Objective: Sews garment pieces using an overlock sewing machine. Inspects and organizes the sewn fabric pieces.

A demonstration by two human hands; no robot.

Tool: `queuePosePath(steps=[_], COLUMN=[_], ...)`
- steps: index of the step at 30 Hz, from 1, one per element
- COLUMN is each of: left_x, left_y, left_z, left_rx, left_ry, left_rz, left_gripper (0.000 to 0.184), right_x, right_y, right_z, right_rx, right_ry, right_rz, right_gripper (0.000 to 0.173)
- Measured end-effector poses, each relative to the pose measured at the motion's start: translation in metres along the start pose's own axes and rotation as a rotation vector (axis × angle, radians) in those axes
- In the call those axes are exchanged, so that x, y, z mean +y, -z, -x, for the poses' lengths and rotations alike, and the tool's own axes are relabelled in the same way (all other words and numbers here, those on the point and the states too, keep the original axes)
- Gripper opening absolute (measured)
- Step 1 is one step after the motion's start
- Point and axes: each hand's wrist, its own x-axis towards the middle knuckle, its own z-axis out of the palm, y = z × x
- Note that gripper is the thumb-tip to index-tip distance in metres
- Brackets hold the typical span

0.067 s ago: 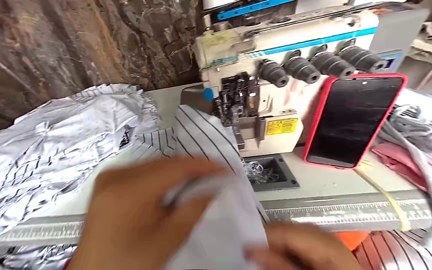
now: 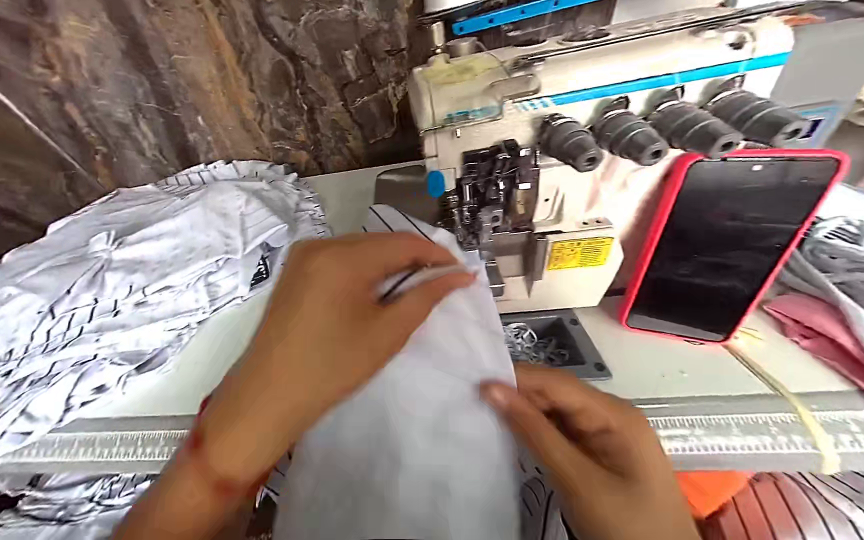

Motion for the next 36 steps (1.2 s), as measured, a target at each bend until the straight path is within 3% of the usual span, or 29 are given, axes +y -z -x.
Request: queuePosePath(steps=[4,9,20,23,27,36], left_x=[-0.038,-0.052,-0.053,-0.052,-0.052,-0.049], left_y=[-0.035,-0.051,-0.05,-0.051,-0.052,-0.053], left_z=[-0.02,-0.015,-0.013,-0.013,-0.014,-0.014], left_rx=[-0.098,-0.127,-0.167,-0.166,-0.17,-0.179], left_ry=[-0.007,0.003,-0.021,-0.034,-0.041,-0.034], left_rz=[0.04,0.016,-0.022,-0.029,-0.042,-0.065], left_gripper=[0.014,0.016,0.017,0.017,0.017,0.015], right_x=[0.034,0.053,0.039,0.036,0.036,0.042], right_y=[-0.002,0.001,0.007,0.007,0.003,0.0], right_z=[-0.007,-0.005,0.006,0.004,-0.006,-0.005], right_rx=[0.149,0.24,0.169,0.163,0.142,0.234], right_ry=[0.03,0.122,-0.036,-0.084,-0.116,-0.107], right_rz=[0.203,0.377,0.176,0.135,0.078,0.029], right_gripper=[0.021,0.024,0.002,0.0,0.013,0.004])
